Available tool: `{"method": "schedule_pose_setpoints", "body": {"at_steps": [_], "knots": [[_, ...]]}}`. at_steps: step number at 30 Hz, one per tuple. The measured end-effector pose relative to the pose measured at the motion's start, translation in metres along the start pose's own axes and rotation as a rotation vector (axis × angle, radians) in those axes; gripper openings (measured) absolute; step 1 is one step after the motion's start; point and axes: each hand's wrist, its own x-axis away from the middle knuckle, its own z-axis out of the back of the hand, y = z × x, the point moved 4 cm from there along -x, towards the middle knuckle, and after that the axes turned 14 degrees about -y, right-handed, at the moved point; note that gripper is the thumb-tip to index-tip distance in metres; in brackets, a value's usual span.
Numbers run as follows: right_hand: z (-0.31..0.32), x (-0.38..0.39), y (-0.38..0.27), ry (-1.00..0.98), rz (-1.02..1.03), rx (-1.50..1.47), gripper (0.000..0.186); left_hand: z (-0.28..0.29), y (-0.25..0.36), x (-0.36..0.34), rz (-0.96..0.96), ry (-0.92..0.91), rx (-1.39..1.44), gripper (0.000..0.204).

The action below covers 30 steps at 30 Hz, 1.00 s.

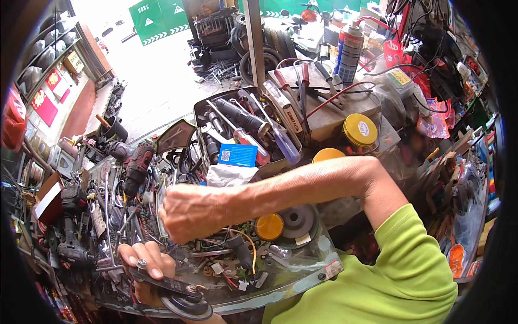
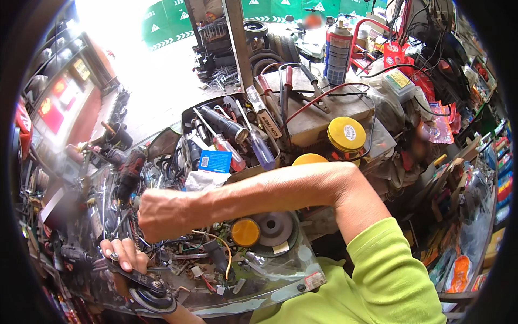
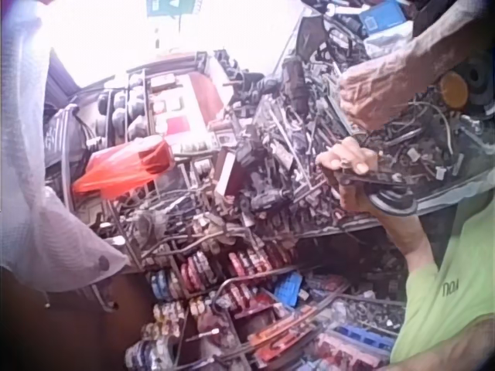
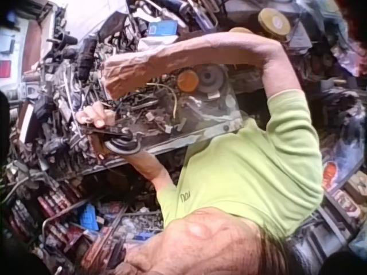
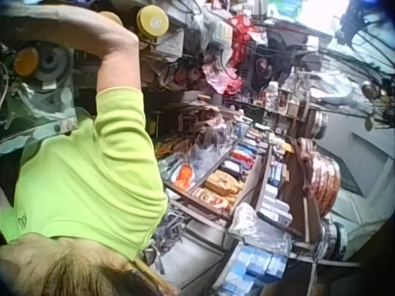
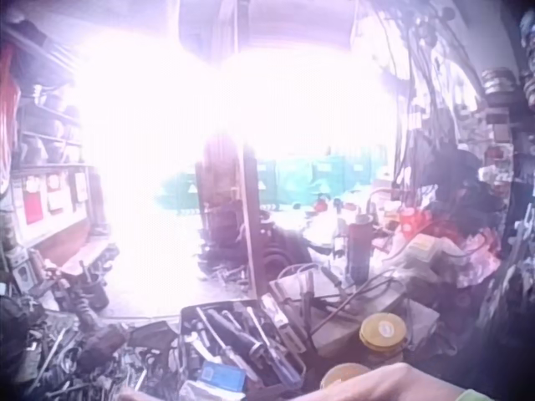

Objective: The person disassembles a small black electrical component, removes a screw, and uses a wrench to tighten a bolt. They then reassemble the component and continue adjusting it with their hands.

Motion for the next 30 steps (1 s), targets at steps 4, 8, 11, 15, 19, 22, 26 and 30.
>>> {"method": "schedule_pose_setpoints", "body": {"at_steps": [4, 8, 11, 15, 19, 22, 26, 30], "knots": [[0.001, 0.002, -0.03, 0.224, -0.065, 0.051, 0.012, 0.002, 0.006, 0.004, 0.003, 0.007, -0.019, 0.028], [-0.005, 0.009, -0.05, 0.489, -0.215, 0.099, 0.028, 0.002, 0.006, 0.001, 0.045, 0.016, 0.008, 0.027], [-0.006, 0.011, -0.058, 0.499, -0.278, 0.007, 0.041, 0.003, 0.006, 0.002, 0.049, -0.002, 0.0, 0.027], [-0.01, 0.004, -0.044, 0.456, -0.318, -0.35, 0.039, -0.001, 0.006, 0.003, 0.03, -0.035, -0.052, 0.029], [-0.009, 0.005, -0.04, 0.442, -0.399, -0.309, 0.037, -0.003, 0.002, 0.004, -0.01, -0.027, -0.06, 0.032], [0.004, 0.024, -0.029, 0.301, -0.412, -0.383, 0.036, -0.003, 0.003, 0.004, -0.013, -0.023, -0.059, 0.032], [0.004, 0.069, 0.003, 0.355, -0.668, -0.089, 0.033, -0.007, 0.001, 0.002, -0.06, 0.013, -0.041, 0.029], [-0.011, 0.094, 0.015, 0.178, -0.66, -0.179, 0.027, -0.006, -0.003, 0.001, -0.125, 0.044, 0.026, 0.025]]}}
